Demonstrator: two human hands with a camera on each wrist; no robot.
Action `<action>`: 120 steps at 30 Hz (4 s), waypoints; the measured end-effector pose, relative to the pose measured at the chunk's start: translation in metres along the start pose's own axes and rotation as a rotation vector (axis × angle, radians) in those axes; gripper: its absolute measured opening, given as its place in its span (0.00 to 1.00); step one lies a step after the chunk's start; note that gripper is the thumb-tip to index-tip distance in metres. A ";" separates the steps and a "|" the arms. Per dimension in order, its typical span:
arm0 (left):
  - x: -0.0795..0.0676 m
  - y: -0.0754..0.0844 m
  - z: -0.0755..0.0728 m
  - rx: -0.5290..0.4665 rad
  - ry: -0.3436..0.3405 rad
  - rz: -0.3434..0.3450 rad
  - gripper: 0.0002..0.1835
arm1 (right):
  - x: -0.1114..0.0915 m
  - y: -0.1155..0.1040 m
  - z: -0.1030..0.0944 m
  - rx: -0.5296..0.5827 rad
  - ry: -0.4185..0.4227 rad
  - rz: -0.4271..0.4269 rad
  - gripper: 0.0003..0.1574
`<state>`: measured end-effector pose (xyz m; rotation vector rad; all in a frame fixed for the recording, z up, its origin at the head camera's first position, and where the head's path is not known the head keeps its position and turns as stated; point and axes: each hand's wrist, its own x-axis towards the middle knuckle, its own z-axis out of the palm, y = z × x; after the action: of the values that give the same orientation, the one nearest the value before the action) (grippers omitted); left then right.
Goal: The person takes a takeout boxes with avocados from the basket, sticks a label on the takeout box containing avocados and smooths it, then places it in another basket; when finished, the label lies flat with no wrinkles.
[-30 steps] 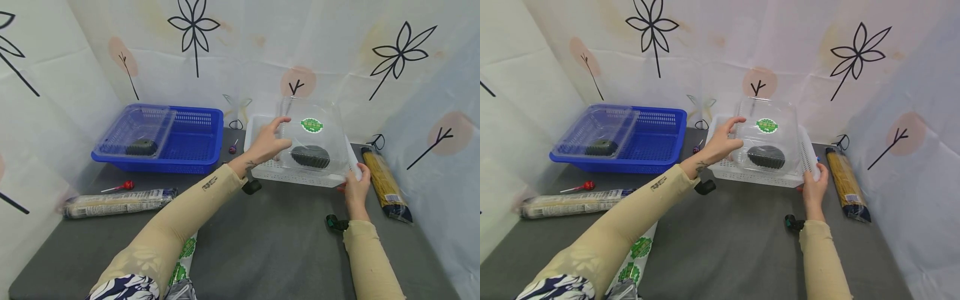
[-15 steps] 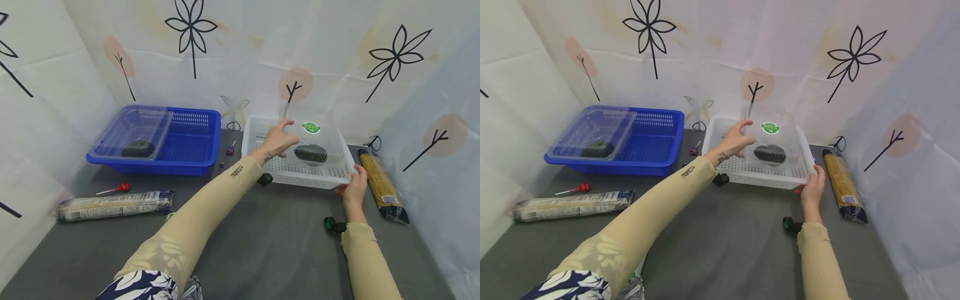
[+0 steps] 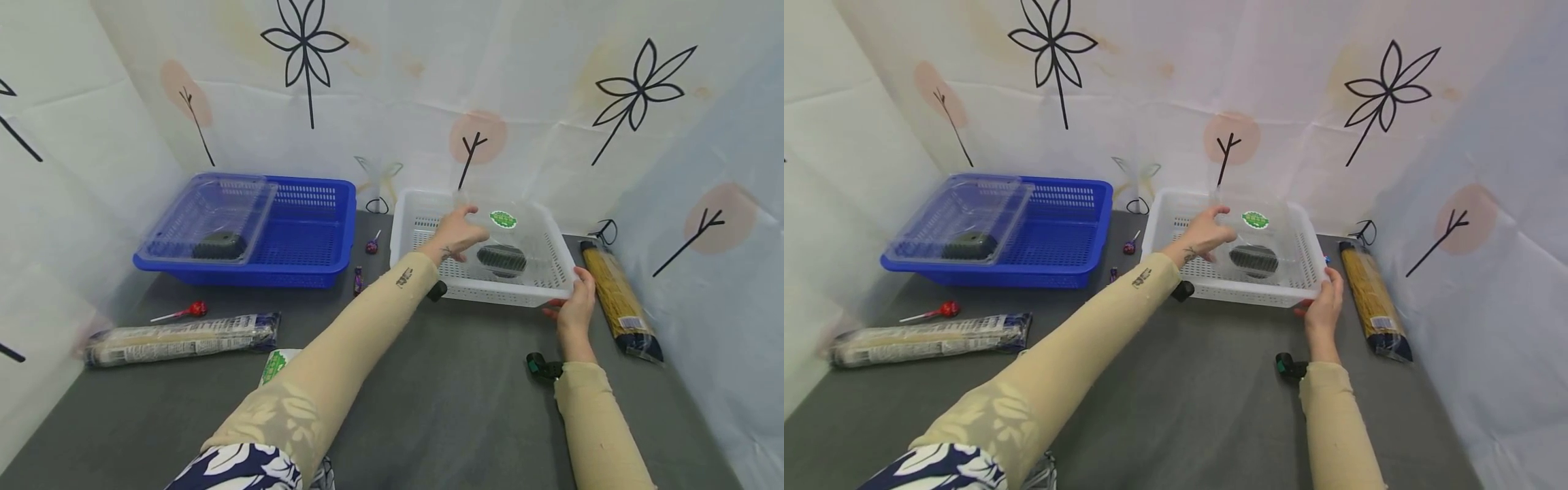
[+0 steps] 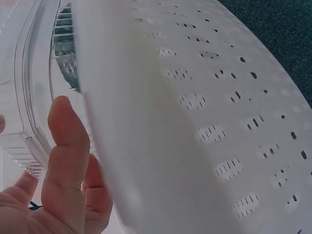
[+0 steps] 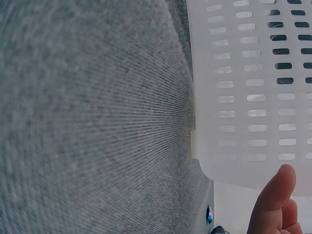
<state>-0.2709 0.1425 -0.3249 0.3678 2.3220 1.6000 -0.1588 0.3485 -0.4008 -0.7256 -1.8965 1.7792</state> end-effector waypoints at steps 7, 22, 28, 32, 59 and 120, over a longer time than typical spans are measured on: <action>-0.002 0.001 0.009 0.000 -0.027 -0.018 0.35 | 0.000 0.000 0.001 -0.014 0.011 0.000 0.21; -0.007 -0.002 0.014 0.133 -0.156 -0.124 0.40 | 0.001 0.001 0.000 0.010 -0.005 -0.039 0.23; -0.007 -0.004 0.010 0.187 -0.250 -0.138 0.42 | 0.001 0.001 0.001 -0.001 -0.005 -0.040 0.23; -0.007 -0.002 0.008 0.293 -0.263 -0.089 0.41 | 0.001 0.001 0.001 -0.010 -0.009 -0.032 0.23; -0.172 0.003 -0.077 -0.364 0.140 0.483 0.10 | 0.000 -0.001 -0.003 -0.063 0.007 0.036 0.23; -0.198 -0.181 -0.259 -0.888 1.082 0.063 0.42 | -0.137 -0.136 0.238 0.293 -0.594 -0.434 0.40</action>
<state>-0.1946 -0.2168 -0.3876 -0.8163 1.7368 3.1069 -0.2155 0.0733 -0.2784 0.3394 -1.8663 2.0395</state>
